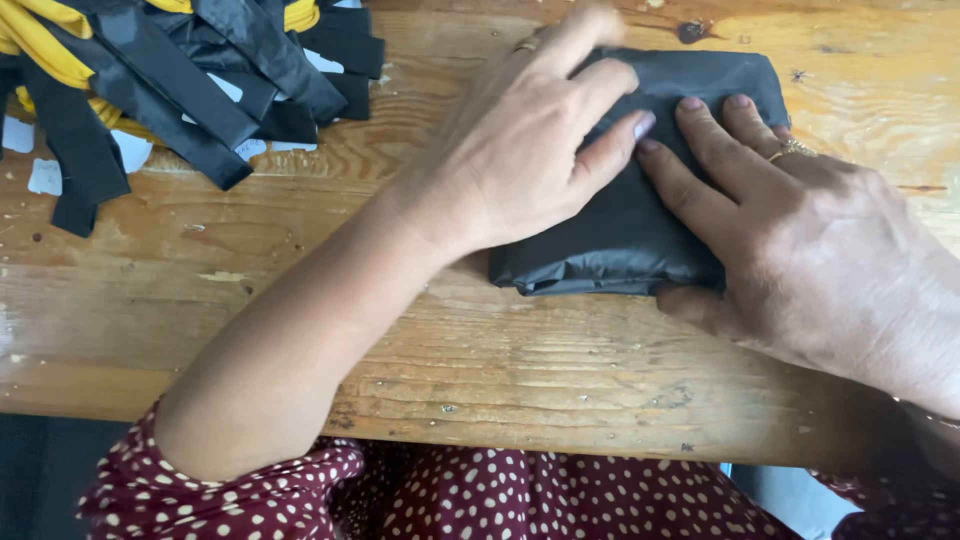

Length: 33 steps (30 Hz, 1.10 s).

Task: The person folds a black drawstring bag on a wooden table, aligning the edges and pressing the folds flat. They then pull the yellow drawstring to cinch the bag closed and place it with other folded bags.

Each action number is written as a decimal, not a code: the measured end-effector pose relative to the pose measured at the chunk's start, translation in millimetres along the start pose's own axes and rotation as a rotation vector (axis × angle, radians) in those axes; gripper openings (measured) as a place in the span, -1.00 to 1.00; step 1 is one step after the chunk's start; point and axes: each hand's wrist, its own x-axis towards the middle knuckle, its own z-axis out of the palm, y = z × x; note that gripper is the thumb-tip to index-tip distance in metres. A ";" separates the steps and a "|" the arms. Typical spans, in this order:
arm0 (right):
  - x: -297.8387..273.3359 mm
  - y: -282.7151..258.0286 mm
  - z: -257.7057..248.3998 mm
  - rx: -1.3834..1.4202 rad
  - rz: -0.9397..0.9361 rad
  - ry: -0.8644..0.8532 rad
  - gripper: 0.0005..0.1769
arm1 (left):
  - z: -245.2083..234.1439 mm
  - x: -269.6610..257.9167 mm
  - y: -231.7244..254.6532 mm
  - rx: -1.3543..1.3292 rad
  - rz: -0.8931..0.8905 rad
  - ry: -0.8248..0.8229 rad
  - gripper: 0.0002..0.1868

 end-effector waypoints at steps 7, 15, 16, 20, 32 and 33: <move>1.0 -0.8 1.6 0.031 0.007 0.023 0.15 | -44.6 16.1 38.2 -0.060 -0.386 -0.691 0.25; 2.3 -6.6 0.0 -0.047 0.034 0.029 0.27 | -14.7 -1.7 32.0 0.148 -0.092 -0.690 0.40; 3.8 -5.5 -4.6 -0.047 0.042 0.027 0.27 | -13.6 -3.0 30.8 0.148 -0.085 -0.693 0.40; 1.8 -1.9 -21.0 0.203 0.090 -0.101 0.44 | -11.9 -8.2 28.7 0.069 -0.126 -0.664 0.50; -18.8 -4.9 -23.6 -0.023 0.197 -0.228 0.34 | -10.3 -17.7 22.3 0.013 -0.107 -0.615 0.45; -19.4 -3.7 -20.6 -0.013 0.170 -0.233 0.34 | -10.2 -19.4 21.9 0.014 -0.105 -0.603 0.46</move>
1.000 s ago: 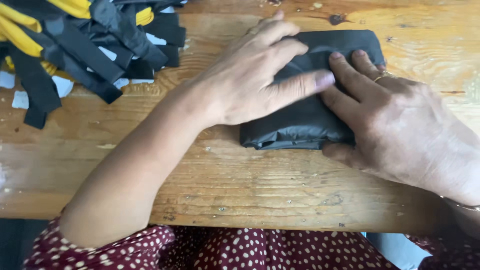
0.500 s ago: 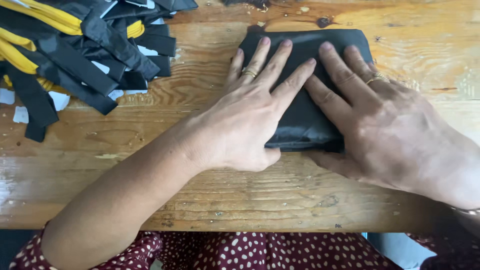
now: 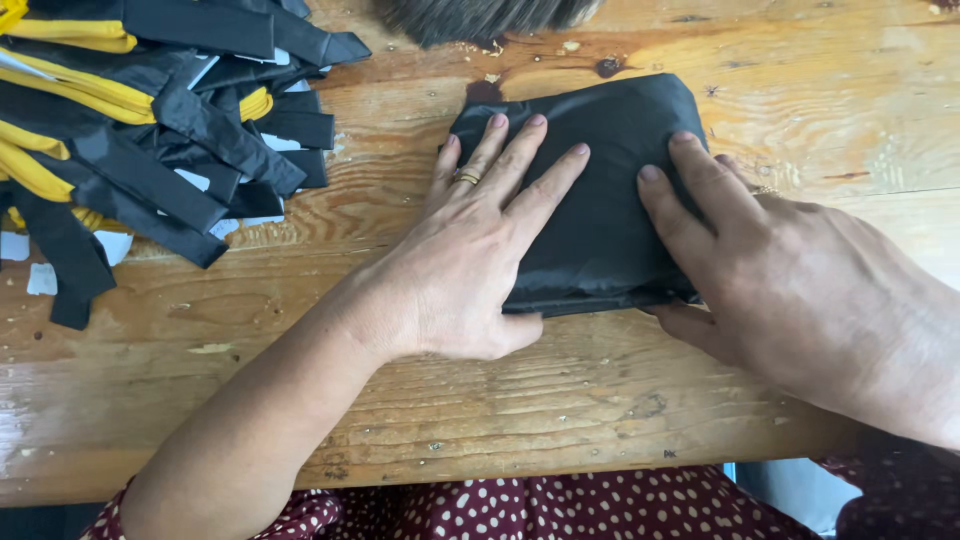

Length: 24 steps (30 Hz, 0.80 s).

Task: The person folds a black drawstring bag on a wooden table, aligning the edges and pressing the folds flat. They then pull the yellow drawstring to cinch the bag closed and place it with other folded bags.

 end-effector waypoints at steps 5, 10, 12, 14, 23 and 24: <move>-0.1 9.2 0.3 0.028 -0.033 -0.010 0.12 | 0.5 -0.4 0.3 -0.015 0.005 0.030 0.40; 0.8 -5.6 0.6 0.122 -0.043 0.020 0.22 | 5.6 0.4 0.3 0.023 -0.006 0.046 0.38; 0.4 -18.4 -0.7 -0.222 -0.077 0.108 -0.37 | 7.5 0.1 0.6 0.040 -0.010 0.051 0.39; 0.1 -24.8 9.5 -0.309 -0.052 0.173 -0.43 | 11.4 0.4 -0.6 0.065 -0.012 0.065 0.40; -5.2 -17.2 -1.2 -0.087 -0.021 0.122 -0.25 | 17.2 -1.3 -1.4 0.109 -0.017 0.085 0.42; -7.3 -12.7 -4.5 0.124 0.003 -0.020 0.07 | 17.9 -1.5 -1.2 0.112 -0.017 0.094 0.43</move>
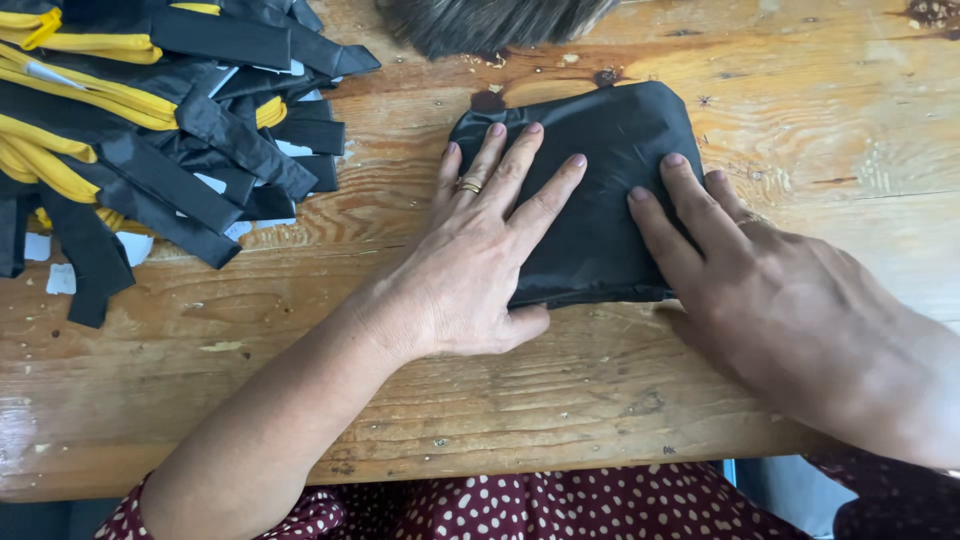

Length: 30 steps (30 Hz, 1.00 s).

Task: The person folds a black drawstring bag on a wooden table, aligning the edges and pressing the folds flat. They then pull the yellow drawstring to cinch the bag closed and place it with other folded bags.

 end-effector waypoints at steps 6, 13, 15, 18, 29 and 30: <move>5.2 -0.6 9.8 -0.177 -0.062 0.291 -0.47 | -0.4 0.4 4.3 0.027 -0.012 0.035 0.42; 12.0 -0.7 -4.5 -0.096 0.074 0.008 -0.44 | -0.3 -0.7 5.4 0.011 -0.016 0.058 0.37; 9.6 -0.7 -3.8 -0.050 0.134 0.028 -0.29 | 1.8 -1.1 4.9 0.022 -0.012 0.064 0.37; 15.9 -8.7 10.6 -0.105 0.075 0.143 -0.83 | 1.9 -0.9 5.4 0.025 -0.023 0.058 0.39; 5.9 19.1 -6.2 0.019 0.062 -0.049 -0.30 | 2.4 -1.3 5.4 0.032 -0.007 0.078 0.31; -1.0 24.4 -5.1 0.021 -0.044 0.092 0.02 | 2.0 -0.9 5.3 0.036 -0.008 0.064 0.31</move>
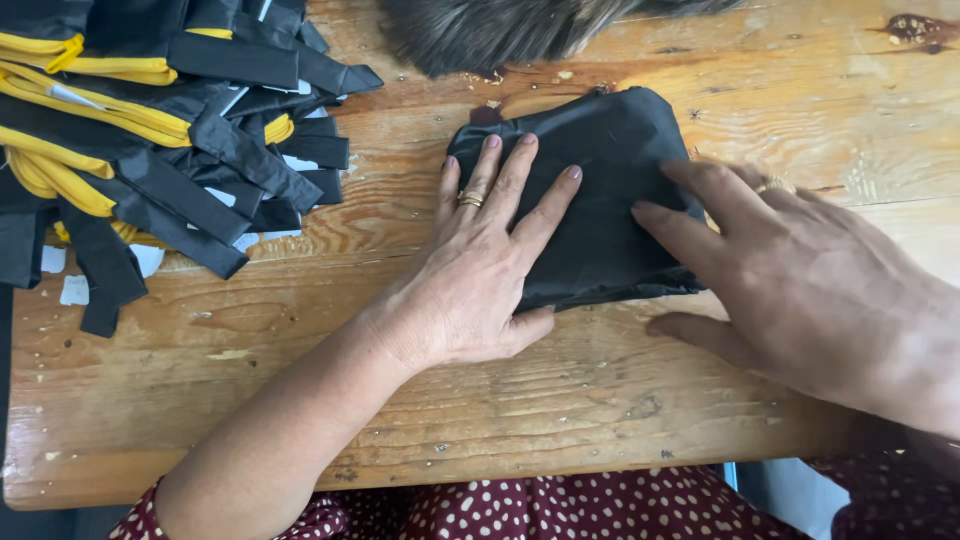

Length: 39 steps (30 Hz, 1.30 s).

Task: The person folds a black drawstring bag on a wooden table, aligning the edges and pressing the folds flat. They then pull the yellow drawstring to cinch the bag closed and place it with other folded bags.

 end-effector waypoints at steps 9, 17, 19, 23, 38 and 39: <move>24.3 -22.2 12.6 -0.077 -0.111 0.197 -0.29 | -0.3 1.2 1.2 -0.025 -0.014 0.014 0.31; 33.0 -55.9 25.1 -0.361 -0.052 0.434 -0.93 | 5.0 -1.4 -0.6 0.036 0.027 0.086 0.22; 28.4 -52.8 23.4 -0.370 -0.042 0.430 -0.92 | 6.4 -1.8 0.1 0.040 0.027 0.086 0.24; 24.0 -22.3 -4.8 0.093 -0.113 0.237 -0.47 | 4.4 -2.0 0.8 0.018 0.021 0.084 0.26; 56.9 -17.6 40.3 0.208 -0.011 0.271 0.09 | 13.5 -3.4 4.6 0.023 0.009 0.203 0.27; 57.1 -18.9 39.4 0.170 0.000 0.267 0.10 | 12.7 -4.1 4.7 -0.002 0.016 0.234 0.26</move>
